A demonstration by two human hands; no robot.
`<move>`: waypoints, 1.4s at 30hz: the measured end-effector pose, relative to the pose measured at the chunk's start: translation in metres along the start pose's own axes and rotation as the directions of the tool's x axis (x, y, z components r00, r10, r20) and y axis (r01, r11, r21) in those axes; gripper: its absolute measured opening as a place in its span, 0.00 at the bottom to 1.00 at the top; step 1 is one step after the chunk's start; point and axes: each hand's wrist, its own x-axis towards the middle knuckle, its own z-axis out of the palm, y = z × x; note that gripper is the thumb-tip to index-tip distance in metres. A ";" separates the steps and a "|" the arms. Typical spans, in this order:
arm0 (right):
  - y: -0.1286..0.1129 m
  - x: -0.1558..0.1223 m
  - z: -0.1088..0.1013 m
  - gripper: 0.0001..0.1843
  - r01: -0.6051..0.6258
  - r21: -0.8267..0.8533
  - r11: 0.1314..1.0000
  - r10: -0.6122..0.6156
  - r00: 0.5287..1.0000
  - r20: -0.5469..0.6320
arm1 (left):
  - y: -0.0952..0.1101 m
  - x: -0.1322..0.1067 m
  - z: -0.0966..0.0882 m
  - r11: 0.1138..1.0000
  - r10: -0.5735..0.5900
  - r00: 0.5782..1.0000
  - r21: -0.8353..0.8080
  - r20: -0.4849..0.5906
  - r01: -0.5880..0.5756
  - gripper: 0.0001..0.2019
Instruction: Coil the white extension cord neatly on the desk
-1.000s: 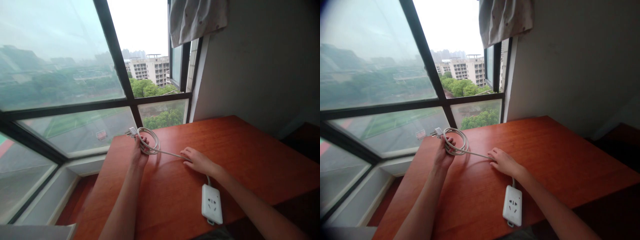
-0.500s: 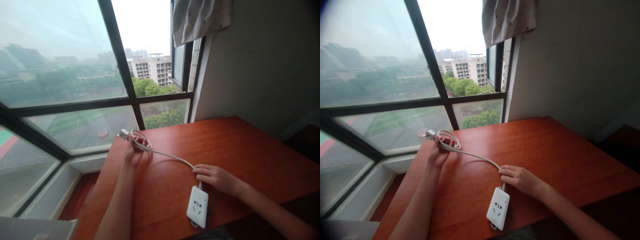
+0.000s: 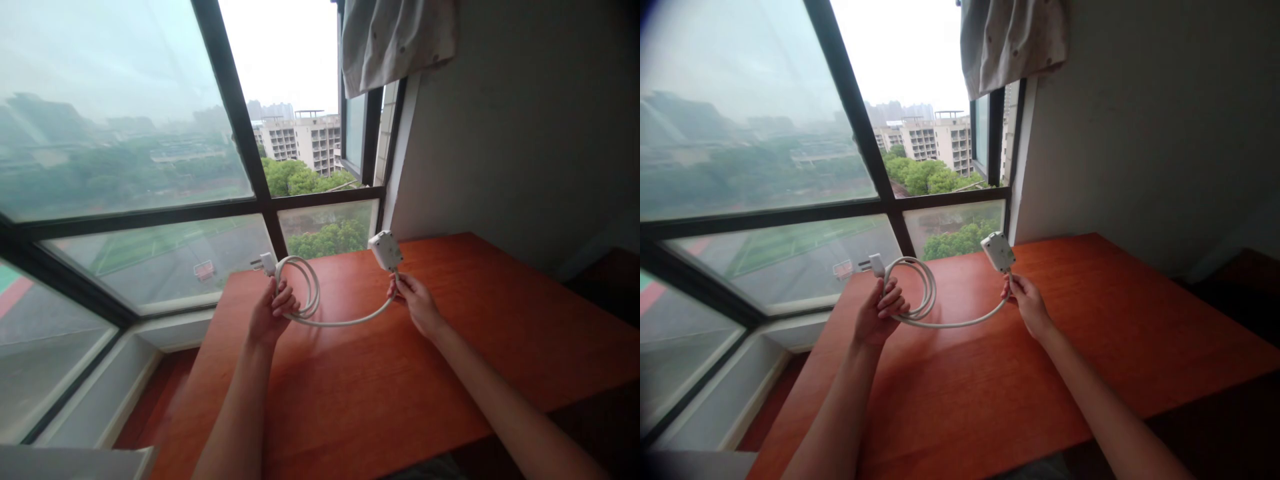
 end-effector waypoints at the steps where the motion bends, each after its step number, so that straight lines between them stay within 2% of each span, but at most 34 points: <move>1: 0.002 0.007 0.000 0.19 -0.030 -0.003 1.000 0.030 0.999 0.014 | -0.002 0.000 0.000 1.000 -0.018 1.000 0.021 0.014 0.018 0.14; 6: 0.019 0.031 -0.004 0.18 -0.131 -0.150 0.980 0.130 0.991 -0.015 | -0.015 0.004 -0.003 0.998 -0.069 0.994 0.008 0.080 0.068 0.13; 9: 0.029 0.038 -0.008 0.13 -0.157 -0.299 0.941 0.148 0.988 -0.053 | -0.023 0.009 -0.007 0.996 -0.073 0.996 -0.047 0.054 0.076 0.13; 11: 0.033 0.041 -0.012 0.10 -0.158 -0.441 0.883 0.148 0.987 -0.058 | -0.027 0.011 -0.010 0.994 -0.087 0.996 -0.070 0.020 0.088 0.13; 13: 0.034 0.041 -0.016 0.10 -0.124 -0.640 0.758 0.123 0.991 -0.048 | -0.029 0.013 -0.014 0.991 -0.104 0.995 -0.090 -0.012 0.102 0.13; 15: 0.032 0.040 -0.019 0.12 -0.066 -0.818 0.572 0.085 0.996 -0.021 | -0.031 0.015 -0.017 0.988 -0.108 0.994 -0.116 -0.033 0.104 0.14; 18: 0.027 0.038 -0.018 0.12 -0.001 -0.945 0.327 0.053 0.998 0.018 | -0.030 0.016 -0.023 0.985 -0.100 0.994 -0.147 -0.038 0.094 0.13; 23: 0.014 0.029 -0.009 0.11 0.029 -0.995 0.094 0.062 0.997 0.035 | -0.023 0.018 -0.032 0.985 -0.135 0.988 -0.117 -0.080 0.126 0.12; 26: 0.003 0.020 0.005 0.13 0.003 -1.000 -0.005 -0.012 1.000 0.003 | -0.017 0.018 -0.038 0.981 -0.171 0.977 -0.110 -0.130 0.157 0.13; 28: -0.003 0.016 0.021 0.15 0.021 -1.000 -0.009 -0.097 0.995 0.022 | -0.015 0.018 -0.042 0.979 -0.185 0.970 -0.120 -0.159 0.167 0.13; 30: -0.004 0.016 0.043 0.15 0.088 -0.995 0.048 -0.119 0.989 0.081 | -0.014 0.018 -0.045 0.978 -0.186 0.965 -0.129 -0.185 0.164 0.13; 32: 0.001 0.019 0.070 0.17 0.193 -0.971 0.141 -0.068 0.980 0.185 | -0.014 0.018 -0.048 0.977 -0.187 0.961 -0.136 -0.202 0.162 0.13; 35: 0.018 0.028 0.112 0.24 0.242 -0.945 0.222 0.045 0.965 0.258 | -0.014 0.018 -0.050 0.976 -0.193 0.956 -0.143 -0.221 0.164 0.13; 37: 0.031 0.032 0.137 0.30 0.219 -0.947 0.234 0.082 0.966 0.243 | -0.015 0.018 -0.051 0.978 -0.188 0.954 -0.136 -0.235 0.159 0.13; 39: 0.042 0.034 0.156 0.33 0.203 -0.956 0.212 0.069 0.973 0.222 | -0.015 0.018 -0.052 0.982 -0.176 0.952 -0.111 -0.250 0.152 0.13; 42: 0.052 0.035 0.171 0.23 0.244 -0.957 0.159 0.039 0.967 0.253 | -0.013 0.019 -0.053 0.988 -0.150 0.938 -0.019 -0.312 0.151 0.11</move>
